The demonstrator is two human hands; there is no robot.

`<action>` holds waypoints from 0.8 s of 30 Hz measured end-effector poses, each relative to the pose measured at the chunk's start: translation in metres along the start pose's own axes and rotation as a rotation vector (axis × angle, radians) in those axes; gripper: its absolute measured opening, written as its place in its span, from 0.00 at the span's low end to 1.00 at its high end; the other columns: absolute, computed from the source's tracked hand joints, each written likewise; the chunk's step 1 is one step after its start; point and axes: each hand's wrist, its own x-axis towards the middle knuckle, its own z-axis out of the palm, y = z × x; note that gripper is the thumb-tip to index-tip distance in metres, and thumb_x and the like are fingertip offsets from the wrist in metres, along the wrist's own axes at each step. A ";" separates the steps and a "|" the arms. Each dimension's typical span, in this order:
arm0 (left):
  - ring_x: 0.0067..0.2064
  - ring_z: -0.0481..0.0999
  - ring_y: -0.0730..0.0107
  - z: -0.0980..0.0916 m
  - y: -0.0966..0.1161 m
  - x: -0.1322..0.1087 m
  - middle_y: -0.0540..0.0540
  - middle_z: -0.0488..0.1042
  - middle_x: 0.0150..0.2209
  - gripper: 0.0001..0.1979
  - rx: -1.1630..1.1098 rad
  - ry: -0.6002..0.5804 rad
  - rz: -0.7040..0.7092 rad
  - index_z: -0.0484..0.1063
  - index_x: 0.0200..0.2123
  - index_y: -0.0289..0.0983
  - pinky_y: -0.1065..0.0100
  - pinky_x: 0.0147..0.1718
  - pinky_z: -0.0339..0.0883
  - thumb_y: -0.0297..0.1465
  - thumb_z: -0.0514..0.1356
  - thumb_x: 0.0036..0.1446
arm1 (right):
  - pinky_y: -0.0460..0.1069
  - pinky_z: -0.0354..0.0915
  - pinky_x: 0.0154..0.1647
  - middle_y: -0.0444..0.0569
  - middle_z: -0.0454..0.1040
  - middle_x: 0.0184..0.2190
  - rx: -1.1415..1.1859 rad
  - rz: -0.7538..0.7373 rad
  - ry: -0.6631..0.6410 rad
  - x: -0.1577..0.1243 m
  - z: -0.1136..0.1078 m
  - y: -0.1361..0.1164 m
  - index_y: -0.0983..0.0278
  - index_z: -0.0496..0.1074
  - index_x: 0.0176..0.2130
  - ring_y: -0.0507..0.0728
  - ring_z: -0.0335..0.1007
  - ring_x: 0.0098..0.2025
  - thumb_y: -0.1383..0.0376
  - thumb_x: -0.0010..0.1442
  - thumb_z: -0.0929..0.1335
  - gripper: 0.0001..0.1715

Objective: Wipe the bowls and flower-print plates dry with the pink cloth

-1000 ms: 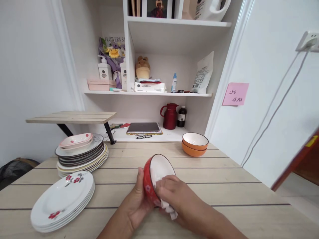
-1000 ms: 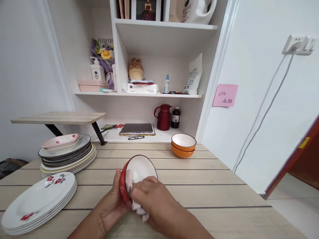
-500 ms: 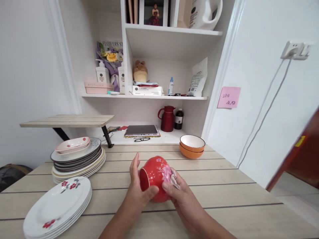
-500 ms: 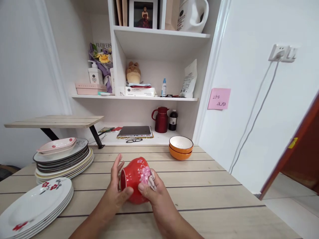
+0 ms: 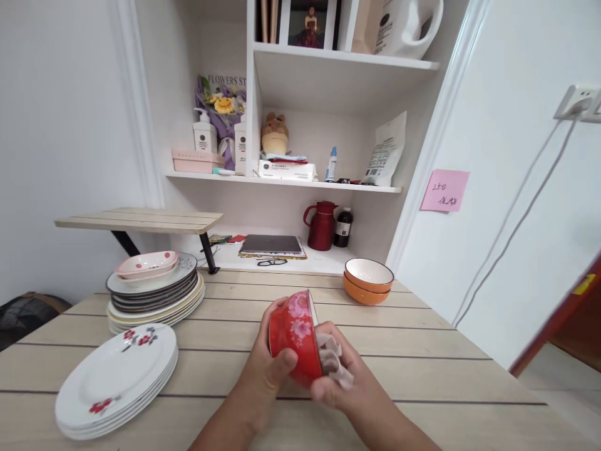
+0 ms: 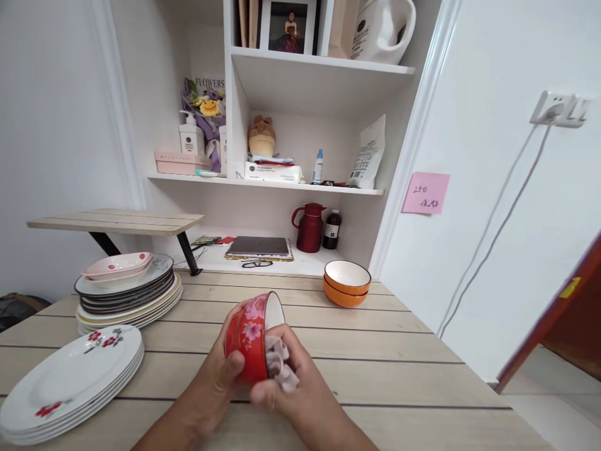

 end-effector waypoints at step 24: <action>0.63 0.65 0.56 -0.047 -0.021 0.011 0.47 0.73 0.57 0.22 -0.460 -0.134 -0.197 0.74 0.53 0.48 0.50 0.65 0.48 0.49 0.54 0.61 | 0.50 0.67 0.37 0.45 0.77 0.35 0.373 0.028 0.352 0.019 -0.046 -0.005 0.59 0.70 0.42 0.56 0.73 0.35 0.52 0.52 0.75 0.22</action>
